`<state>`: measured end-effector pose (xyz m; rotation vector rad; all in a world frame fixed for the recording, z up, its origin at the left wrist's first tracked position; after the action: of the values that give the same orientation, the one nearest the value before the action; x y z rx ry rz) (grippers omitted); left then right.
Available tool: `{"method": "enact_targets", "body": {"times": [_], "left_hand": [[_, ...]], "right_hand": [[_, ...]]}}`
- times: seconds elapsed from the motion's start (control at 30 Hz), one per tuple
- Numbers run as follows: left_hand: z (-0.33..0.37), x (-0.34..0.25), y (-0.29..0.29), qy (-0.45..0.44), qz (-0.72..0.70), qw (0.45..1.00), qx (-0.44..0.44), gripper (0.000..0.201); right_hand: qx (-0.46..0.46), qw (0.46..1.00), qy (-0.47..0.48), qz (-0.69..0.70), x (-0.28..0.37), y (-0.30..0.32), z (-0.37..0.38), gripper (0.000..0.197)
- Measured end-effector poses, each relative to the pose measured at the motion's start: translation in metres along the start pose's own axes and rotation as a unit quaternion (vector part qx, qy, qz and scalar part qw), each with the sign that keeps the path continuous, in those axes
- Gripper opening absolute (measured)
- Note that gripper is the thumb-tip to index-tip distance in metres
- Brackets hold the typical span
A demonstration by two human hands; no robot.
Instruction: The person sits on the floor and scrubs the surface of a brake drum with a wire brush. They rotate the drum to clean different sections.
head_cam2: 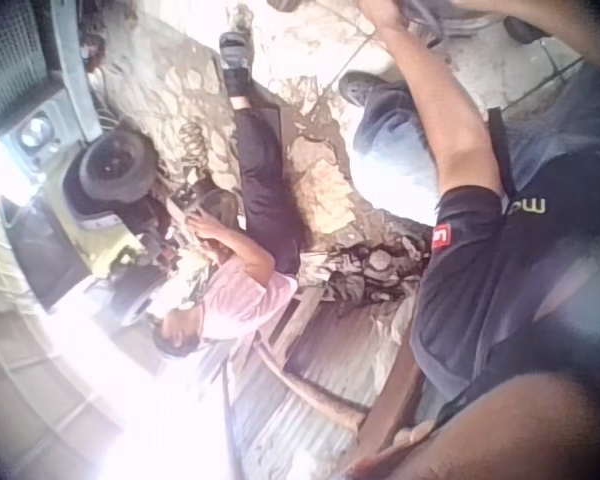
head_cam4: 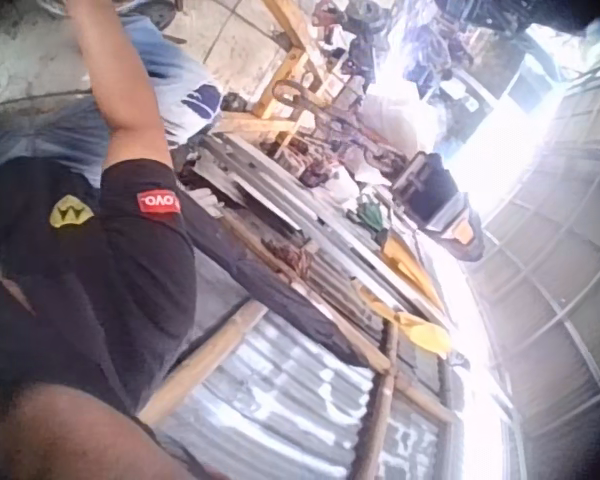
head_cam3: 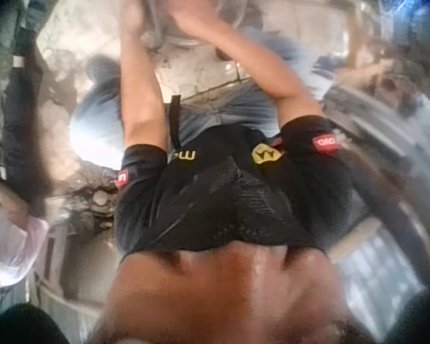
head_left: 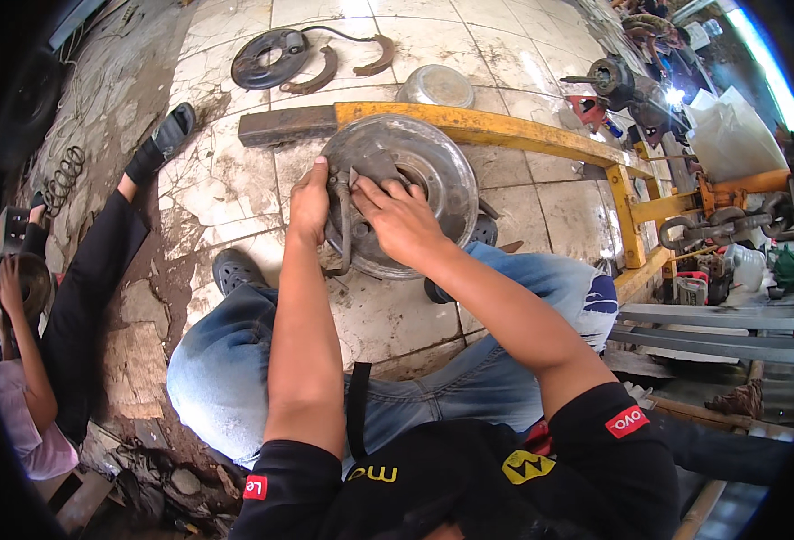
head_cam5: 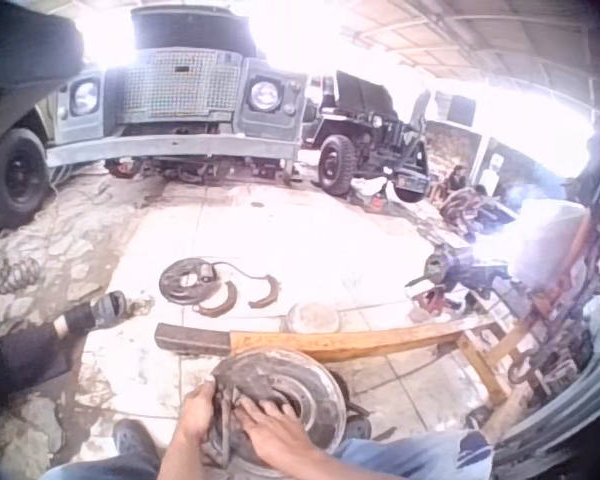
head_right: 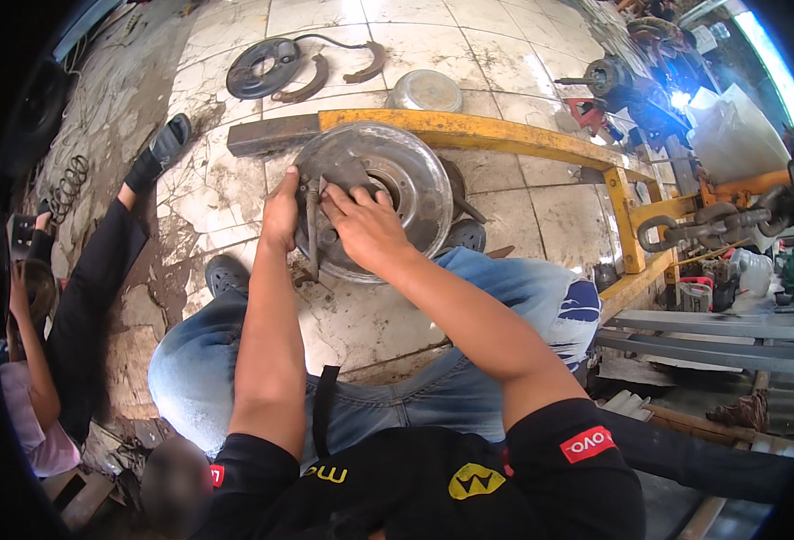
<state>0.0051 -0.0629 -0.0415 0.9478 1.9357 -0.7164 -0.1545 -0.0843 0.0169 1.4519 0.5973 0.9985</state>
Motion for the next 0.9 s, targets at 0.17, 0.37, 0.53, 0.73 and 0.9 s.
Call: {"method": "enact_targets", "body": {"times": [0.17, 0.37, 0.53, 0.73, 0.9], "left_hand": [[-0.009, -0.008, -0.007, 0.012, -0.003, 1.0, 0.008, 0.058], [-0.006, -0.005, -0.004, -0.015, 0.017, 1.0, -0.015, 0.058], [-0.006, -0.003, -0.005, -0.014, 0.036, 0.999, -0.021, 0.066], [-0.016, -0.013, -0.01, -0.002, 0.055, 0.997, -0.052, 0.06], [-0.003, 0.0, -0.001, 0.009, 0.035, 0.998, -0.043, 0.059]], "right_hand": [[-0.025, 0.999, -0.024, -0.022, 0.003, -0.002, 0.002, 0.046], [0.013, 0.999, -0.052, -0.004, -0.002, 0.005, 0.01, 0.055], [0.013, 1.0, -0.012, 0.008, 0.001, 0.003, -0.005, 0.056], [-0.025, 0.999, -0.022, -0.026, -0.005, -0.002, 0.005, 0.048], [-0.005, 1.0, -0.01, -0.012, -0.002, -0.002, -0.005, 0.053]]}}
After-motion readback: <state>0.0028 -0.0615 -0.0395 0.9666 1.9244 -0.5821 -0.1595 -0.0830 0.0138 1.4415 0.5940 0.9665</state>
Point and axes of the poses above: each hand's wrist, its own z-axis towards the middle knuckle, its own y-axis out of the back of the hand, x = y × z, the point moved 3 cm from there along z, towards the middle knuckle, and after that the axes turned 8 degrees about z, right-handed, at the moved point
